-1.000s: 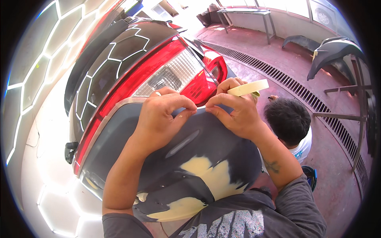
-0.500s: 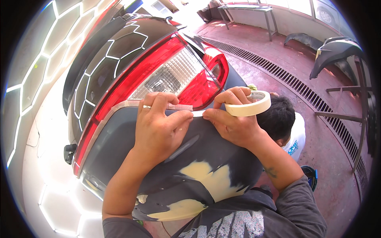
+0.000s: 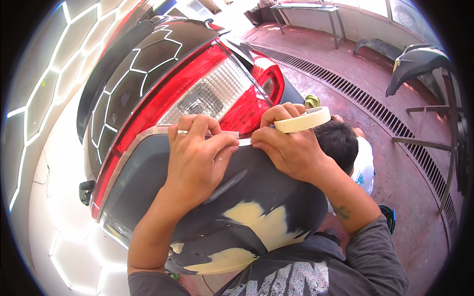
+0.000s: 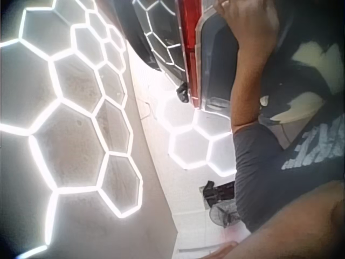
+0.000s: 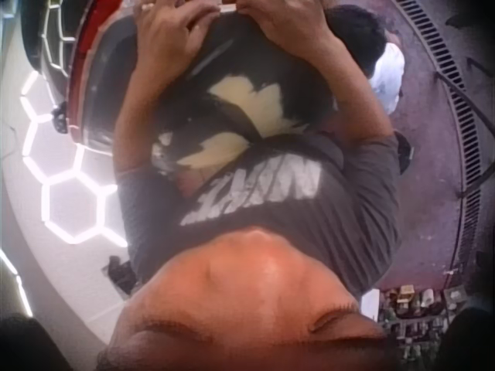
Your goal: The person applies masking tape along the edges of a car's rear taillight and bumper area. They repeatedly tear and place strips of tape to mask off sections of the vehicle's rear, likely in preparation for painting or bodywork.
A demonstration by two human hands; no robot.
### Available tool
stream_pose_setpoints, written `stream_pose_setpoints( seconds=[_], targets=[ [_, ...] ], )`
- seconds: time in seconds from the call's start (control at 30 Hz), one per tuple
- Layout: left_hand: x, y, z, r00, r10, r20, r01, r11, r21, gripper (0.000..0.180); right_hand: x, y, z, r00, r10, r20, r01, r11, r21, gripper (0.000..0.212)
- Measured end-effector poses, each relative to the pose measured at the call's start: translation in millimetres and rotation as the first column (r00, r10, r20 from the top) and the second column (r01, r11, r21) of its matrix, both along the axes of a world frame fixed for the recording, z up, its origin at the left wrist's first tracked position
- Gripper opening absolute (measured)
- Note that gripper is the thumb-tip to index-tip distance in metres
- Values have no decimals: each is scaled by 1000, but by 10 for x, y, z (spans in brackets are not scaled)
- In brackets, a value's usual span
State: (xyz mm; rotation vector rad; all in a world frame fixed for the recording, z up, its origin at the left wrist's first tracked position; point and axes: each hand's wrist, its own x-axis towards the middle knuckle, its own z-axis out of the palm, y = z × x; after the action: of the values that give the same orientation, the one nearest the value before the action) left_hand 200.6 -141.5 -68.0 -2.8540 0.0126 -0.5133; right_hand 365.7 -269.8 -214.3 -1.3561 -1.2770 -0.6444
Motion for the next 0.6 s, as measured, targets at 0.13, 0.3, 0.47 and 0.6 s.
stream_pose_setpoints(
  seconds=[0.13,0.3,0.47,0.6],
  targets=[
    [-14,-40,3,999,41,-23,-42,999,-23,8,35,0,3,1000,30,-10,-30,1000,-1,16],
    [-28,-36,10,998,63,-18,-63,998,10,9,25,38,0,1000,30,-8,-30,999,-22,15],
    [-5,-49,3,996,88,-6,-88,996,8,10,50,24,10,999,49,-22,-50,998,-46,12],
    [1,-34,-11,997,77,16,-78,997,26,12,38,20,23,996,65,-61,-70,995,-77,11]
  ],
)
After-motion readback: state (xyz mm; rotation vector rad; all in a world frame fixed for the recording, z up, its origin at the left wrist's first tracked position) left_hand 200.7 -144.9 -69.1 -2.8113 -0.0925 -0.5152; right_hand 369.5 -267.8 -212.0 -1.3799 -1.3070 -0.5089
